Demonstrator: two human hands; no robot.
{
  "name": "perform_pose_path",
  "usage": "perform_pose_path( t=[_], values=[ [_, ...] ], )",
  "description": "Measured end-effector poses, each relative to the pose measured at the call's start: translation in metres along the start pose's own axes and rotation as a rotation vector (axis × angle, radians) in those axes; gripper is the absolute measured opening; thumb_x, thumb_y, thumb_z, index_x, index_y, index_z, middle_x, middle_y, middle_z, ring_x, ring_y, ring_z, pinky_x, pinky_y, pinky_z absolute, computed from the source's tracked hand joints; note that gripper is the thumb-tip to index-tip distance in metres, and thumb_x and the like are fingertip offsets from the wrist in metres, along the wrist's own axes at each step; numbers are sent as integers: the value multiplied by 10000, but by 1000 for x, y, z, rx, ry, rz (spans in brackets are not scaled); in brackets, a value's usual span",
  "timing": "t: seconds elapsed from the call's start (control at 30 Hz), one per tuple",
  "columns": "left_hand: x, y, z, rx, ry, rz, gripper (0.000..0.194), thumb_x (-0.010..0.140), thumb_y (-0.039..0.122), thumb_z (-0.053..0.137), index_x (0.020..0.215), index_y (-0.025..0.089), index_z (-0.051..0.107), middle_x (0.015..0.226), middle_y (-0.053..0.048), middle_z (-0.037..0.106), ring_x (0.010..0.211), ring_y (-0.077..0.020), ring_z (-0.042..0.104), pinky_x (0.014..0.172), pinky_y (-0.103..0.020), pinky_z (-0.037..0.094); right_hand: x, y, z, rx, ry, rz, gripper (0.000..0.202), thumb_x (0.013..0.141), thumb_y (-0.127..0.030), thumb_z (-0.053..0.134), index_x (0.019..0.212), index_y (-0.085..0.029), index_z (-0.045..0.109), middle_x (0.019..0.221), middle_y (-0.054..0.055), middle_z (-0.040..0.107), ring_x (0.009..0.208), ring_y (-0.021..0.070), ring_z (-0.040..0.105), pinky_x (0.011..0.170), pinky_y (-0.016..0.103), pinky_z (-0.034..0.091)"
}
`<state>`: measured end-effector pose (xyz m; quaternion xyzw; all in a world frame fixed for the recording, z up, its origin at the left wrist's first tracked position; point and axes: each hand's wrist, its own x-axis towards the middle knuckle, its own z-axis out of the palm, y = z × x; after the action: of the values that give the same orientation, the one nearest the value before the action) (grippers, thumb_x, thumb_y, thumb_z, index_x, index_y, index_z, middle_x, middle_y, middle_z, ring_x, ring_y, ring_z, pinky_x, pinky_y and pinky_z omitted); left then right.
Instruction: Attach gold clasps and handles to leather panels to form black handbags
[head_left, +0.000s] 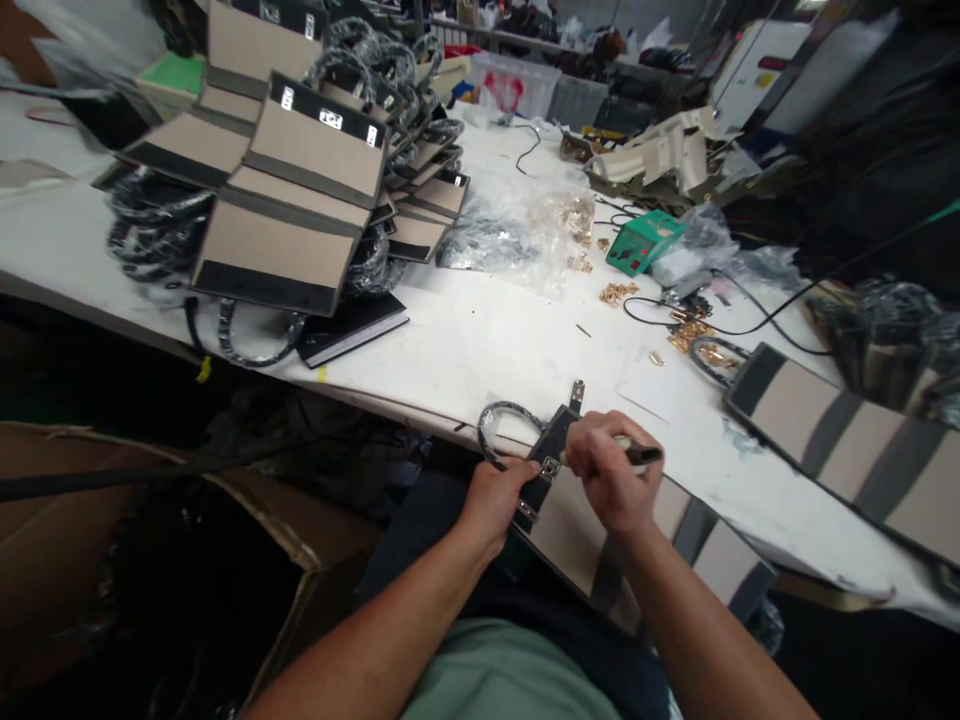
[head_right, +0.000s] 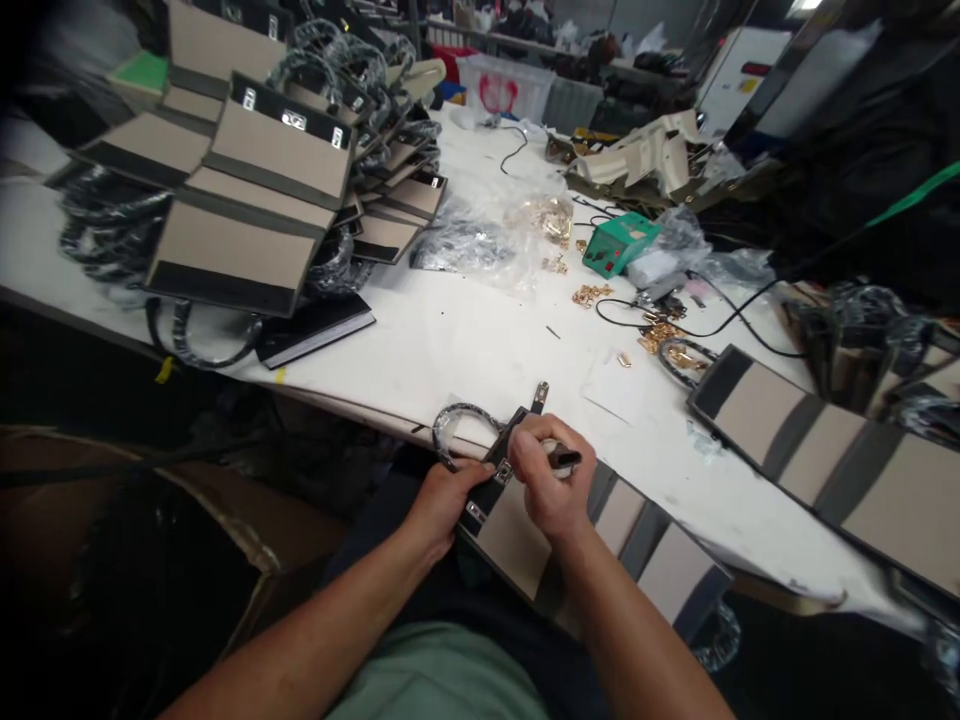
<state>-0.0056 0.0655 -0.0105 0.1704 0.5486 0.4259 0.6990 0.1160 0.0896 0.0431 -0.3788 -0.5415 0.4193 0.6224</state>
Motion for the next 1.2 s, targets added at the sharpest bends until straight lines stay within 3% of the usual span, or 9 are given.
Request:
perform_pose_path(
  t=[0.1,0.33,0.47,0.67,0.8,0.9,0.97,1.03,1.2],
  values=[
    [0,-1,-1,-4,-7,-6,246,619,320,788,560,150,621,518,4,600,472,-119,520,509,-248,392,0,-2,2,1,38,-55,324,917,-351,609,654,-222,470,550,-49,465,478,117,429,486,267,352],
    [0,0,-6,57,-40,45,307,613,400,823,609,147,649,538,-18,630,500,-167,582,558,-292,460,0,1,-6,-682,-203,44,257,879,-312,611,659,-199,538,598,-31,530,560,121,481,568,261,341],
    [5,1,-6,51,-46,32,294,598,374,848,662,121,714,605,-63,695,571,-203,656,604,-296,492,-5,-2,-30,-1092,-256,100,73,873,-288,638,895,-241,690,879,9,679,765,173,638,649,275,376],
    [-9,6,-16,178,-116,71,370,688,468,782,817,123,744,720,-91,748,659,-237,702,657,-316,523,-9,1,-45,-1273,-324,176,240,871,-255,638,1092,-326,697,1071,7,669,955,206,675,712,284,410],
    [-23,13,-49,676,70,390,435,758,575,684,951,186,721,849,-78,760,771,-284,716,713,-381,553,-6,-1,-44,-1256,-306,196,190,884,-327,655,1068,-329,702,1067,2,679,952,207,677,719,283,411],
    [-29,20,-61,988,278,844,375,803,533,655,992,211,692,975,-97,744,943,-316,699,860,-464,554,-3,-4,-45,-1269,-308,214,206,884,-365,663,1084,-334,705,1078,8,683,947,210,678,712,280,408],
    [-28,24,-55,1129,189,1147,311,855,428,634,1074,214,688,1140,-115,720,1116,-316,655,994,-493,513,-2,-6,-46,-1280,-320,236,222,889,-384,656,1100,-335,707,1080,15,685,943,208,680,715,278,412],
    [-22,28,-39,1290,-27,1296,357,886,310,612,1229,221,655,1319,-107,663,1282,-306,573,1106,-506,444,-2,-7,-46,-1280,-328,252,232,893,-380,649,1110,-331,712,1081,23,689,944,206,681,725,276,421],
    [-5,41,-7,1536,-249,1216,475,875,266,622,1344,196,607,1397,-106,625,1345,-315,521,1142,-517,407,-7,-10,-58,-1092,-306,163,221,879,-293,639,1078,-294,735,1036,22,726,945,195,683,788,276,455]
  ],
)
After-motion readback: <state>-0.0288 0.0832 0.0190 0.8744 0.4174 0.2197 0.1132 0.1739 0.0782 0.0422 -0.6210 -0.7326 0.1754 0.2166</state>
